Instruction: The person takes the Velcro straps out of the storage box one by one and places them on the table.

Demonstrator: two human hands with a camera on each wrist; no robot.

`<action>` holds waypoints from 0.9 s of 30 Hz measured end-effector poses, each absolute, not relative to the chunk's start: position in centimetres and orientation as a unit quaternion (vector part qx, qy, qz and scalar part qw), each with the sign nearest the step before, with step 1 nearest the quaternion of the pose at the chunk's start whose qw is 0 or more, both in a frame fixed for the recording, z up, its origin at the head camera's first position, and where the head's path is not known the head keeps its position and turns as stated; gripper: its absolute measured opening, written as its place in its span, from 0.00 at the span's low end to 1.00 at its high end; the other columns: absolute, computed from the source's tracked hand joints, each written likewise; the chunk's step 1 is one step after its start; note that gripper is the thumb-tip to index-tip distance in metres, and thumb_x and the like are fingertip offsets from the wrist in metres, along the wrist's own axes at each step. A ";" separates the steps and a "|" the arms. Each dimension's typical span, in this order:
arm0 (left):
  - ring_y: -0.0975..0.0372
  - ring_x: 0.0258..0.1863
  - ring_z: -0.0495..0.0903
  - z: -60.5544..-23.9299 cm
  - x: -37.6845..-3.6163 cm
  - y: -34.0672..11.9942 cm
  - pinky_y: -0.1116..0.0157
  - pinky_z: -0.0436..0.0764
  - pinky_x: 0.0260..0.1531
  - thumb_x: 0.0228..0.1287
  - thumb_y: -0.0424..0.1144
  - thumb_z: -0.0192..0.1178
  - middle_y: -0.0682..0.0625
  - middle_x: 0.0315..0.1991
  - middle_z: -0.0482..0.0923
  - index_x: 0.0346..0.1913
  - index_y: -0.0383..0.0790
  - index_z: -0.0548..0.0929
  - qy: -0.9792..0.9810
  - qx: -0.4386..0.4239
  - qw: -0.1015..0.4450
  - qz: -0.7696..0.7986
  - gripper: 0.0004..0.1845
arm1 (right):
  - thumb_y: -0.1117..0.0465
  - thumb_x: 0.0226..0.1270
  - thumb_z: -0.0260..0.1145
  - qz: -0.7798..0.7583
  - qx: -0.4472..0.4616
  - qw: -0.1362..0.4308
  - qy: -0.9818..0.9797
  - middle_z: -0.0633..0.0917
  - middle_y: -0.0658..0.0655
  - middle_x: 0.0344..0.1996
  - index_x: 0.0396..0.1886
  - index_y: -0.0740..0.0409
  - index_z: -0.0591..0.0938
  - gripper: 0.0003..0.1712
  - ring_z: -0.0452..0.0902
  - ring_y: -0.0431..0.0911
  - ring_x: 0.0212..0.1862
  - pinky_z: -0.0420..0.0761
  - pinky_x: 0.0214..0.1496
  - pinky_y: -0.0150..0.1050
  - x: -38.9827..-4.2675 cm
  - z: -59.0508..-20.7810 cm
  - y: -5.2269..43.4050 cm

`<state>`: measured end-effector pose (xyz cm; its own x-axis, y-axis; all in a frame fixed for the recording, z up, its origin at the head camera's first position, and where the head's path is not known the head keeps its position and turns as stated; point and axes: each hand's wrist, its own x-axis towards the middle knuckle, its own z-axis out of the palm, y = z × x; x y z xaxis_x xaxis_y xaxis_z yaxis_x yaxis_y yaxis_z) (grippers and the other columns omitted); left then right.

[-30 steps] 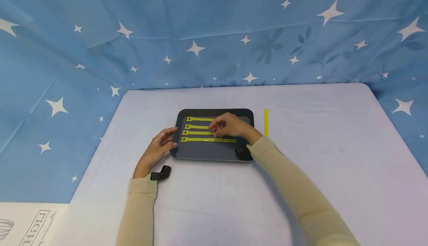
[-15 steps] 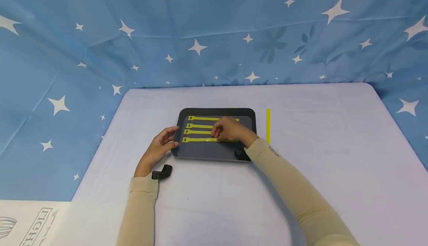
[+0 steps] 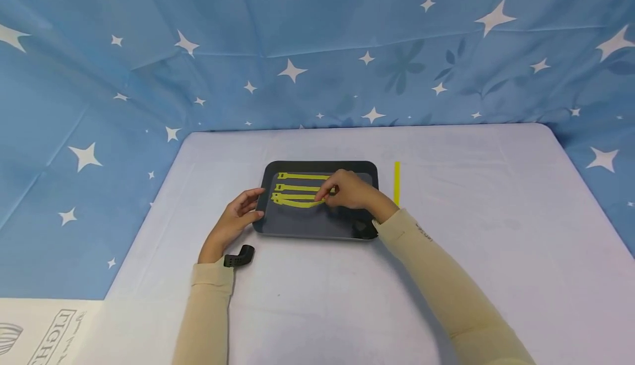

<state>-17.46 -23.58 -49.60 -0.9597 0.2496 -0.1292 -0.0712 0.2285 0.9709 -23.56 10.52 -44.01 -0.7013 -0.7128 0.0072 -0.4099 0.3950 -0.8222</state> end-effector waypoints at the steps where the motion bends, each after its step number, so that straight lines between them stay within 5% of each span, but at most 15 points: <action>1: 0.42 0.77 0.68 -49.6 -17.5 -23.6 0.48 0.74 0.69 0.75 0.30 0.62 0.37 0.80 0.67 0.81 0.36 0.69 0.774 0.057 0.129 0.617 0.34 | 0.77 0.71 0.68 -0.430 -0.343 0.161 0.820 0.91 0.56 0.40 0.43 0.65 0.94 0.11 0.61 0.41 0.24 0.67 0.33 0.37 -23.4 -43.8 10.8; 11: 0.42 0.77 0.69 -49.4 -17.4 -23.4 0.50 0.74 0.68 0.74 0.30 0.62 0.37 0.79 0.67 0.81 0.36 0.69 0.775 0.056 0.130 0.615 0.34 | 0.75 0.71 0.72 -0.478 -0.295 0.077 0.824 0.81 0.54 0.35 0.42 0.67 0.93 0.06 0.65 0.46 0.30 0.69 0.37 0.38 -21.7 -42.4 13.5; 17: 0.42 0.77 0.68 -49.4 -17.5 -23.2 0.50 0.74 0.69 0.75 0.30 0.62 0.37 0.80 0.66 0.81 0.36 0.69 0.776 0.059 0.131 0.614 0.34 | 0.74 0.78 0.65 -0.556 -0.229 0.085 0.795 0.87 0.65 0.46 0.50 0.72 0.89 0.09 0.84 0.56 0.40 0.86 0.46 0.43 -21.1 -42.4 15.7; 21: 0.42 0.78 0.68 -49.5 -17.4 -23.3 0.50 0.74 0.69 0.76 0.31 0.61 0.37 0.80 0.66 0.81 0.38 0.68 0.777 0.057 0.135 0.613 0.34 | 0.71 0.81 0.63 -0.585 -0.192 0.094 0.783 0.85 0.72 0.53 0.54 0.77 0.85 0.12 0.88 0.48 0.42 0.88 0.51 0.44 -20.6 -42.4 17.1; 27: 0.43 0.77 0.68 -49.5 -17.2 -23.5 0.52 0.73 0.69 0.76 0.32 0.62 0.37 0.80 0.66 0.82 0.38 0.68 0.780 0.050 0.139 0.608 0.33 | 0.71 0.79 0.63 -0.631 -0.152 0.107 0.753 0.85 0.65 0.52 0.53 0.72 0.85 0.11 0.89 0.45 0.43 0.89 0.53 0.44 -19.9 -42.0 19.1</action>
